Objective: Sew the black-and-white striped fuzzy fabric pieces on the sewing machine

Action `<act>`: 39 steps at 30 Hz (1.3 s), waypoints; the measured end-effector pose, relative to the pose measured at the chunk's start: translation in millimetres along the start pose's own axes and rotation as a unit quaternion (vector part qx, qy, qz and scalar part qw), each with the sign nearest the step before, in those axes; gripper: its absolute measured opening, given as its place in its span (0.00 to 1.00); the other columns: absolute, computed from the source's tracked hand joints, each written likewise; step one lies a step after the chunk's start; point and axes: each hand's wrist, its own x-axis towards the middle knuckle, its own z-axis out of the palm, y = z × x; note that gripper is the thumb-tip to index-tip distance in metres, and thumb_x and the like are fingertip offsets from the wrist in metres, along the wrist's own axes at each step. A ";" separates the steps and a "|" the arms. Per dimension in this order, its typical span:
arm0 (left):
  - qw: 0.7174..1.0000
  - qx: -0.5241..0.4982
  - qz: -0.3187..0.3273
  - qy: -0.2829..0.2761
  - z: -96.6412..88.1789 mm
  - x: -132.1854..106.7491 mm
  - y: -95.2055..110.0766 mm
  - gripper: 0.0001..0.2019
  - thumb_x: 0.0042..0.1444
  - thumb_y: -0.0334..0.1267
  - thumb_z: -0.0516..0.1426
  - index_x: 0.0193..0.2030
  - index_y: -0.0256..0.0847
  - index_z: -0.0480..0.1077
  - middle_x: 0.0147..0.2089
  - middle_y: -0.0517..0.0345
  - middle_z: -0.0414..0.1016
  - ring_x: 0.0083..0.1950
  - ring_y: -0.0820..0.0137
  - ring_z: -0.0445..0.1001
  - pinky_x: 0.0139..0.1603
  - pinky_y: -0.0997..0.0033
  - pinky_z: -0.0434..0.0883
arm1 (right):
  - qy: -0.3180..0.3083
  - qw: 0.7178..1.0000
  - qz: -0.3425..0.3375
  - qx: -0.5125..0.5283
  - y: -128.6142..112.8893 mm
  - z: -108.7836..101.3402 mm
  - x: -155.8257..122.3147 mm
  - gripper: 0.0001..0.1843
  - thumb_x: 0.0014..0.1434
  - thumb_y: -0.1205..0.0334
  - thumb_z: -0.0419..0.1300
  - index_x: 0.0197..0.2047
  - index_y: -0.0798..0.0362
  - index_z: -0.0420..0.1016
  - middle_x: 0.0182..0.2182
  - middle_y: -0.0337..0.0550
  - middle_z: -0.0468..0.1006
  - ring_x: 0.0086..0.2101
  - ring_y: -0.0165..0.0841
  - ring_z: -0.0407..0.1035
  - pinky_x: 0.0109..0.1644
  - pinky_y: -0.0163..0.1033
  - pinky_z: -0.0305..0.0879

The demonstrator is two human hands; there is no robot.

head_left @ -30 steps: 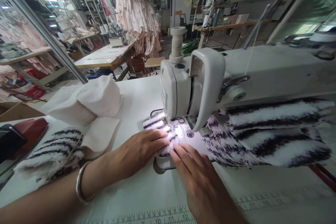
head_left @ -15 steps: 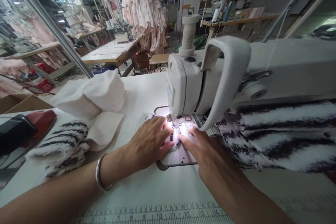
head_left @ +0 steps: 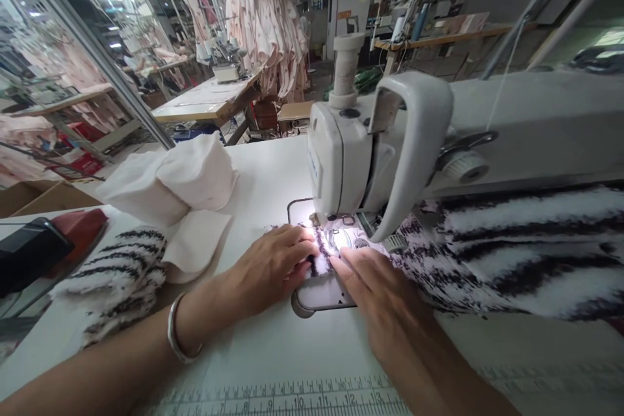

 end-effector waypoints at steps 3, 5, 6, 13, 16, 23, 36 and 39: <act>0.999 0.018 -0.019 0.019 4.7 2.7 7.5 0.09 0.59 0.27 0.52 0.46 0.37 0.65 0.43 0.49 0.70 0.43 0.64 0.68 0.43 0.60 0.72 | -0.027 0.999 0.020 0.021 2.7 -4.6 4.1 0.27 0.60 0.77 0.39 0.56 0.54 0.68 0.52 0.50 0.69 0.54 0.42 0.59 0.54 0.51 0.63; 0.999 0.025 -0.021 0.024 3.4 5.1 8.4 0.08 0.59 0.29 0.52 0.45 0.36 0.66 0.43 0.48 0.69 0.43 0.64 0.67 0.43 0.60 0.72 | -0.032 0.999 0.030 0.025 -2.7 -6.2 4.7 0.28 0.60 0.78 0.40 0.57 0.53 0.68 0.52 0.51 0.67 0.53 0.42 0.59 0.53 0.50 0.64; 0.999 0.022 -0.014 0.020 1.2 5.9 7.2 0.08 0.59 0.30 0.52 0.45 0.36 0.66 0.44 0.48 0.69 0.43 0.64 0.67 0.43 0.59 0.72 | -0.031 0.999 0.032 0.031 -6.8 -6.3 4.3 0.28 0.60 0.78 0.40 0.58 0.52 0.67 0.51 0.51 0.67 0.52 0.41 0.60 0.52 0.49 0.64; 0.992 -0.063 0.056 -0.090 -23.0 -2.4 -15.0 0.14 0.62 0.25 0.48 0.51 0.40 0.65 0.52 0.49 0.70 0.54 0.67 0.69 0.54 0.64 0.70 | -0.007 0.998 0.053 0.028 -20.1 -2.3 2.0 0.31 0.58 0.81 0.40 0.57 0.51 0.69 0.42 0.49 0.67 0.45 0.40 0.62 0.45 0.49 0.66; 0.992 -0.057 0.060 -0.090 -23.8 -6.7 -13.8 0.13 0.62 0.27 0.50 0.52 0.41 0.66 0.57 0.50 0.68 0.57 0.65 0.67 0.57 0.62 0.68 | -0.012 0.998 0.049 0.028 -11.8 -5.1 5.7 0.32 0.57 0.82 0.39 0.56 0.51 0.70 0.40 0.49 0.67 0.44 0.40 0.62 0.43 0.48 0.66; 0.999 -0.008 -0.022 -0.024 -4.9 -9.6 14.4 0.15 0.61 0.26 0.49 0.52 0.40 0.66 0.53 0.47 0.68 0.53 0.62 0.67 0.52 0.57 0.71 | -0.006 0.999 0.040 0.000 0.0 -8.9 13.1 0.29 0.56 0.80 0.42 0.52 0.49 0.73 0.37 0.47 0.67 0.38 0.36 0.63 0.38 0.43 0.67; 0.997 0.046 -0.039 0.050 10.1 -6.4 24.0 0.11 0.62 0.30 0.51 0.51 0.38 0.65 0.52 0.45 0.65 0.55 0.59 0.65 0.53 0.53 0.70 | 0.051 0.989 -0.001 -0.140 -9.9 -18.7 -16.3 0.30 0.51 0.83 0.40 0.53 0.62 0.68 0.39 0.52 0.69 0.41 0.41 0.65 0.47 0.49 0.67; 1.000 0.013 -0.009 0.006 4.1 -9.4 15.7 0.14 0.63 0.33 0.50 0.55 0.37 0.63 0.58 0.43 0.62 0.61 0.59 0.62 0.60 0.53 0.66 | 0.094 0.991 0.005 -0.098 -11.4 -13.1 -32.9 0.29 0.51 0.84 0.40 0.52 0.62 0.67 0.46 0.52 0.69 0.47 0.41 0.63 0.52 0.47 0.64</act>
